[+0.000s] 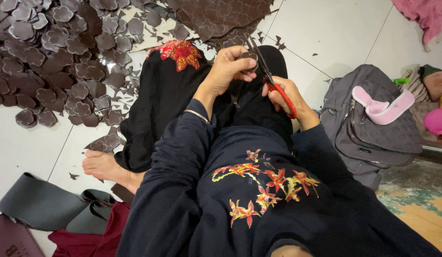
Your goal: The person sits on the floor and uses red-handled scissors to cut flower-shaped pieces from a brown patterned sheet. The cut shapes are placed in a growing pile on the floor while the person continues cutting from the remaining sheet.
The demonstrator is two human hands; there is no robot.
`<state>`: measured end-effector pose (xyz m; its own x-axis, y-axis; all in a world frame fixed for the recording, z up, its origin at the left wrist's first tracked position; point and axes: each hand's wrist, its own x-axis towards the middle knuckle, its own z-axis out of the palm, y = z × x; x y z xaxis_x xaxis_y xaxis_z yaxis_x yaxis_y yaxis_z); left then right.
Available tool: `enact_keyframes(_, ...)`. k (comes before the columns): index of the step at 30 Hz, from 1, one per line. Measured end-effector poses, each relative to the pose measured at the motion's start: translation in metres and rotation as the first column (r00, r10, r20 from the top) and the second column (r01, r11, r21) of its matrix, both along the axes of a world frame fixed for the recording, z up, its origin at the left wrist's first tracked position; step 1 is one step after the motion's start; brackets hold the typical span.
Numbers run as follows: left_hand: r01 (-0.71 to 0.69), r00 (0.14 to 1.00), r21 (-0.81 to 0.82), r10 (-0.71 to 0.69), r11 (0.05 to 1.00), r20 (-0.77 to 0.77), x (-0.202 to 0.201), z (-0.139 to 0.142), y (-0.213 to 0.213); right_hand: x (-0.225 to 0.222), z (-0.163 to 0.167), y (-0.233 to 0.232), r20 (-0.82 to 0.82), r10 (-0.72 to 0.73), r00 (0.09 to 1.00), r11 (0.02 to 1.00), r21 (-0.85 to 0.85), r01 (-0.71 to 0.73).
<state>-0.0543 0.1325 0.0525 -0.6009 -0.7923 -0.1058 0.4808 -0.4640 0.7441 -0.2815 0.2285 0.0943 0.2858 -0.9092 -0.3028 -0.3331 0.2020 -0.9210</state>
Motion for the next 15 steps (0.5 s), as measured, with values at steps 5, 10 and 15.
enact_keyframes(5,-0.021,0.999,0.083,0.023,0.996,-0.031,-0.002,0.0,-0.001,-0.007,0.007,-0.004,-0.054,0.019,0.998,1.0,0.011,-0.018)
enact_keyframes(10,-0.071,0.997,0.063,0.072,0.995,-0.009,-0.002,-0.003,-0.002,-0.009,0.018,-0.006,-0.056,0.079,0.995,0.997,0.019,-0.078)
enact_keyframes(15,-0.063,0.998,0.021,0.063,0.998,-0.015,-0.001,-0.007,-0.002,-0.016,0.024,-0.007,-0.062,0.091,0.994,0.994,0.064,-0.087)
